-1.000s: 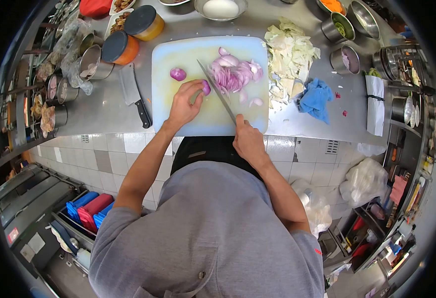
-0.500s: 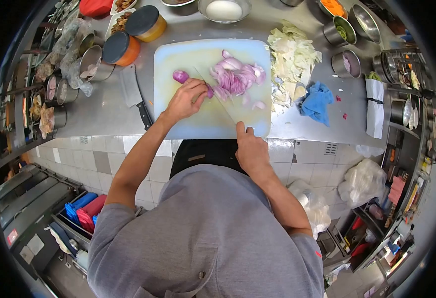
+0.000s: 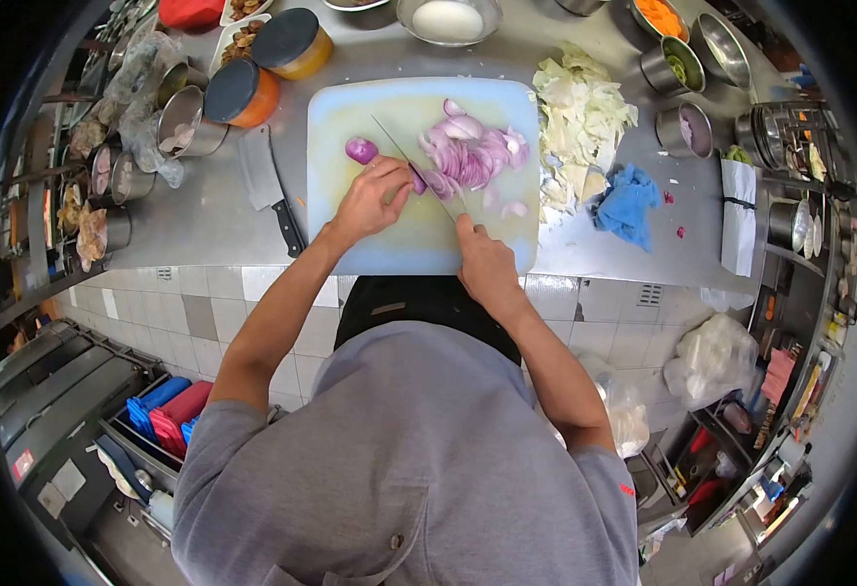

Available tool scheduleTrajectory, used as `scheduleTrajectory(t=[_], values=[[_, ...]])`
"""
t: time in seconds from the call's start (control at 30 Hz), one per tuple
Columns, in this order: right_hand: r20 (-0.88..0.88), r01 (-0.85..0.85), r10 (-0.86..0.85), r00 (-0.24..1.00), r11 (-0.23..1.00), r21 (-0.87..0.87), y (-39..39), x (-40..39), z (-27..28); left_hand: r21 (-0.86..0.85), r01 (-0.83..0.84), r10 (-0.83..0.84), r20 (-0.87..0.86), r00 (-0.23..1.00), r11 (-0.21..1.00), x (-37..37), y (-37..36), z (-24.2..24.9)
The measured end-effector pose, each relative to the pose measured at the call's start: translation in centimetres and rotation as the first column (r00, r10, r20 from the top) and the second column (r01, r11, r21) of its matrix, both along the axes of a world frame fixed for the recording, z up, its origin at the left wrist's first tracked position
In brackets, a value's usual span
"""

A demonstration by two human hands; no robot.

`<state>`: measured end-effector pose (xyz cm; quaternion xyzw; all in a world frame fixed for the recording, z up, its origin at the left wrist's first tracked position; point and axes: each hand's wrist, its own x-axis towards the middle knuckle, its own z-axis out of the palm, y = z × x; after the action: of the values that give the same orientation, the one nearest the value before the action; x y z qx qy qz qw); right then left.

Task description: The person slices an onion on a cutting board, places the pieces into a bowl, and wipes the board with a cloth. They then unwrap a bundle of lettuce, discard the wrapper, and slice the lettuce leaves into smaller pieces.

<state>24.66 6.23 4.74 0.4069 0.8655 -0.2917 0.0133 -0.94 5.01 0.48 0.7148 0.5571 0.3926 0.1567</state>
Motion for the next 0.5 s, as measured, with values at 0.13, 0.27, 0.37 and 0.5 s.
scheduleTrajectory(t=[0.13, 0.27, 0.37, 0.5], values=[[0.076, 0.048, -0.046, 0.996, 0.999, -0.021, -0.9, 0.0, 3.5, 0.001, 0.002, -0.002, 0.011, 1.000, 1.000, 0.0, 0.0, 0.0], [0.019, 0.028, -0.027, 0.999, 0.999, -0.016, -0.7, -0.2, -0.1, 0.009, -0.006, 0.006, 0.019, 1.000, 1.000, 0.1, -0.2, -0.3], [0.064, 0.036, -0.034, 0.997, 0.999, -0.033, -0.8, -0.3, 2.7, -0.001, -0.018, 0.018, -0.012, 1.000, 1.000, 0.1, -0.4, 0.1], [0.016, 0.050, -0.050, 0.999, 0.998, -0.023, -1.6, -0.4, 0.9, 0.016, -0.049, 0.049, 0.001, 0.999, 0.999, 0.6, -0.9, -0.2]])
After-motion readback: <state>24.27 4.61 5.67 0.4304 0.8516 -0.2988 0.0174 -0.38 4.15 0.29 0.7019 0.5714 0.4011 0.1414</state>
